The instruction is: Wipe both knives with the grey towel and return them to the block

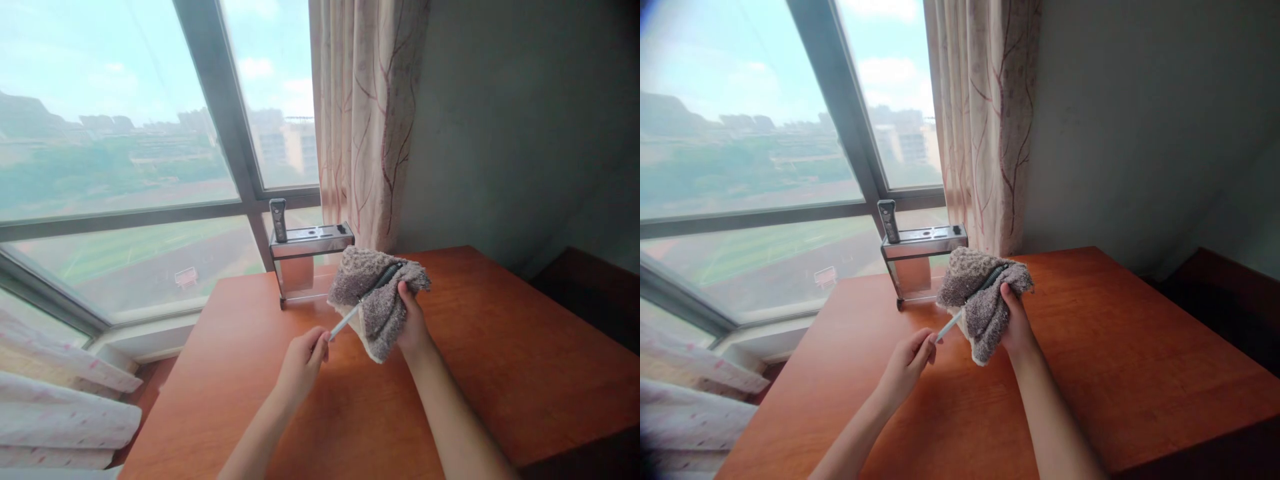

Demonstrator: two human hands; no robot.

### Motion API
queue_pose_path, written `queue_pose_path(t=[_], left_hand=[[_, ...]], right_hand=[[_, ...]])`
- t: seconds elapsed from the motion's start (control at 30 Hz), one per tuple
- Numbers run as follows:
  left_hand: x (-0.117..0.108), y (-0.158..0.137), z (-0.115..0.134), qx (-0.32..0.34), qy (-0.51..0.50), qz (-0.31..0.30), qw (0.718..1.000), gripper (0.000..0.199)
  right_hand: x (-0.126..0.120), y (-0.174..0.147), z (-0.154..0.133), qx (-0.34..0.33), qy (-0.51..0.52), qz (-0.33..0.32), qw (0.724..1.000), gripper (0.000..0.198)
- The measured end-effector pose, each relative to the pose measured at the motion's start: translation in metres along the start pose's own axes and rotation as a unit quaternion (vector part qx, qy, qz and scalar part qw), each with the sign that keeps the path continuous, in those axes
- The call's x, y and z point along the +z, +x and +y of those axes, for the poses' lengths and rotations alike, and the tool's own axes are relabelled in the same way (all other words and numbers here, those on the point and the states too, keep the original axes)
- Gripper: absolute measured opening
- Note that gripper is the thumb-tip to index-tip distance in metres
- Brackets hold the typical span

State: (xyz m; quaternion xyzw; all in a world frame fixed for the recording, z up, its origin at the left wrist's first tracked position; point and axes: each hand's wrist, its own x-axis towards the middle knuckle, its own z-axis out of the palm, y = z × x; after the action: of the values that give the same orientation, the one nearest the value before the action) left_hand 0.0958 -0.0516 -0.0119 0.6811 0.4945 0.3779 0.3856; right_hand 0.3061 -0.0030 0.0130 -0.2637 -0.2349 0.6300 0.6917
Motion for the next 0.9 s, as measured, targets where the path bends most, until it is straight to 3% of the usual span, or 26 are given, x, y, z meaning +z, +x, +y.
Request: queue_pose_path(t=[0.1, 0.2, 0.37, 0.53, 0.73, 0.9], left_hand=[[-0.003, 0.0, 0.001, 0.044, 0.066, 0.053, 0.995, 0.024], [-0.007, 0.0, 0.003, 0.074, 0.092, 0.075, 0.99, 0.025], [-0.01, -0.003, 0.001, 0.082, 0.067, 0.052, 0.993, 0.036], [-0.007, -0.002, 0.0, 0.066, 0.032, 0.017, 0.997, 0.039], [-0.004, -0.002, 0.003, 0.065, 0.069, -0.008, 0.996, 0.039], [-0.002, -0.004, 0.0, 0.093, 0.148, 0.083, 0.981, 0.025]], right_hand=[[0.006, 0.001, 0.001, -0.01, -0.01, 0.041, 0.999, 0.04], [0.005, 0.003, 0.003, -0.052, -0.02, 0.064, 0.996, 0.039], [-0.003, 0.007, 0.005, -0.077, -0.043, 0.082, 0.993, 0.044], [-0.002, 0.003, 0.002, -0.045, -0.019, 0.048, 0.998, 0.048], [0.001, -0.001, -0.001, -0.021, -0.018, 0.029, 0.999, 0.046], [0.006, 0.006, 0.004, -0.085, -0.055, 0.071, 0.992, 0.04]])
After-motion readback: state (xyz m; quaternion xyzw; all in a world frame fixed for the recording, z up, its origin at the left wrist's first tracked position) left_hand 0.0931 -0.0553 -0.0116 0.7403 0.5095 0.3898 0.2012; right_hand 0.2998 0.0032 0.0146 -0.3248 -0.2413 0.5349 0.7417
